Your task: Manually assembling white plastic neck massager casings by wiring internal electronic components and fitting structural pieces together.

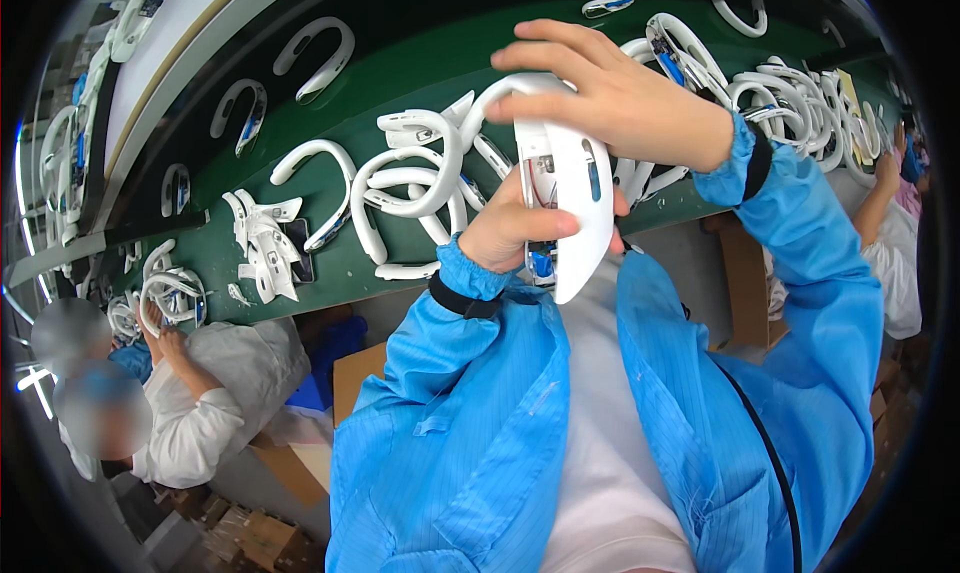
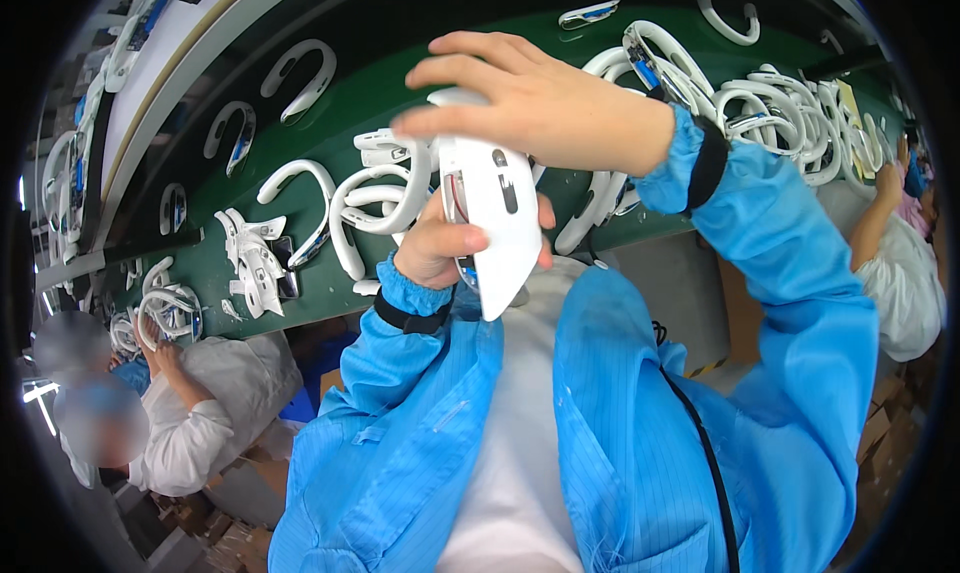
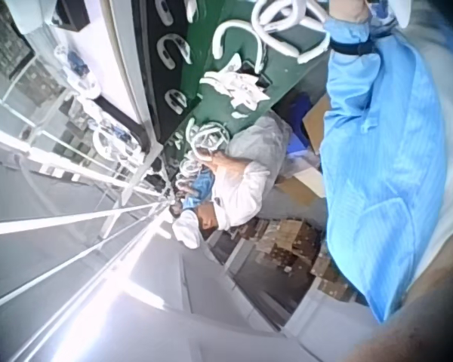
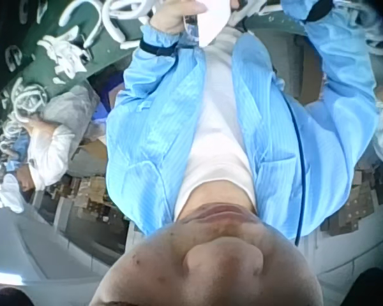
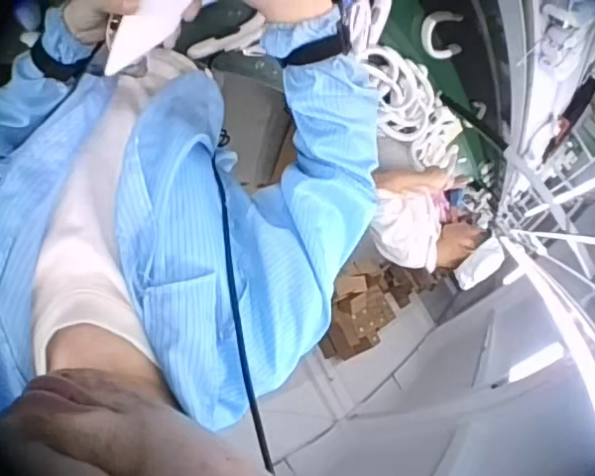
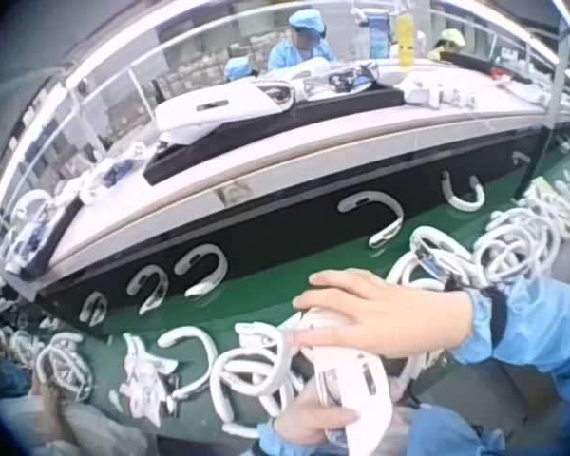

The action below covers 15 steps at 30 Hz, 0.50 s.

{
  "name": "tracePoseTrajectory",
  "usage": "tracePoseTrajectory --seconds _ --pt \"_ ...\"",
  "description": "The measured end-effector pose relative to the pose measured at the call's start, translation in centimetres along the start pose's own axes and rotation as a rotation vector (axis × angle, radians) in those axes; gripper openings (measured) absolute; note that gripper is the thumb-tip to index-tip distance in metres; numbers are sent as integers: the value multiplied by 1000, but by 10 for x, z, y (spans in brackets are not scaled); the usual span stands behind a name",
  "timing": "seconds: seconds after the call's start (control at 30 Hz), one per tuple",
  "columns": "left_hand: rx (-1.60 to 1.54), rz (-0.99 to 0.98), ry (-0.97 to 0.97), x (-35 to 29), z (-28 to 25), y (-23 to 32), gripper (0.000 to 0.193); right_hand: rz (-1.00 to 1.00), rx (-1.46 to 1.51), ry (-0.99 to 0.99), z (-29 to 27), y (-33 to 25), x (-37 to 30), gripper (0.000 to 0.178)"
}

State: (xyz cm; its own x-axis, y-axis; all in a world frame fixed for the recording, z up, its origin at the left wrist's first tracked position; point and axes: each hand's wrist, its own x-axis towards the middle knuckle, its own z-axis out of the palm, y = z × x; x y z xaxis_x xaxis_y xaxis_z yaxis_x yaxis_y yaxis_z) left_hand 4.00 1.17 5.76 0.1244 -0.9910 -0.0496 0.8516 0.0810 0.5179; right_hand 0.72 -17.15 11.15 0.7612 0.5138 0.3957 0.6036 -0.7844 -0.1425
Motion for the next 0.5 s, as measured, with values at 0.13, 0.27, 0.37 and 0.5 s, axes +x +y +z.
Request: tracePoseTrajectory --seconds 0.13,0.27,0.37,0.5 --pt "45 138 138 3 -1 -3 46 714 613 214 -4 0 -16 60" --pt "270 198 397 12 -10 -11 39 1058 922 197 22 -60 -11 60" --pt "591 413 489 19 -14 -16 41 1031 849 444 55 -70 -2 58" --pt "700 533 518 22 -12 -22 47 1023 1010 631 63 -60 -5 52"
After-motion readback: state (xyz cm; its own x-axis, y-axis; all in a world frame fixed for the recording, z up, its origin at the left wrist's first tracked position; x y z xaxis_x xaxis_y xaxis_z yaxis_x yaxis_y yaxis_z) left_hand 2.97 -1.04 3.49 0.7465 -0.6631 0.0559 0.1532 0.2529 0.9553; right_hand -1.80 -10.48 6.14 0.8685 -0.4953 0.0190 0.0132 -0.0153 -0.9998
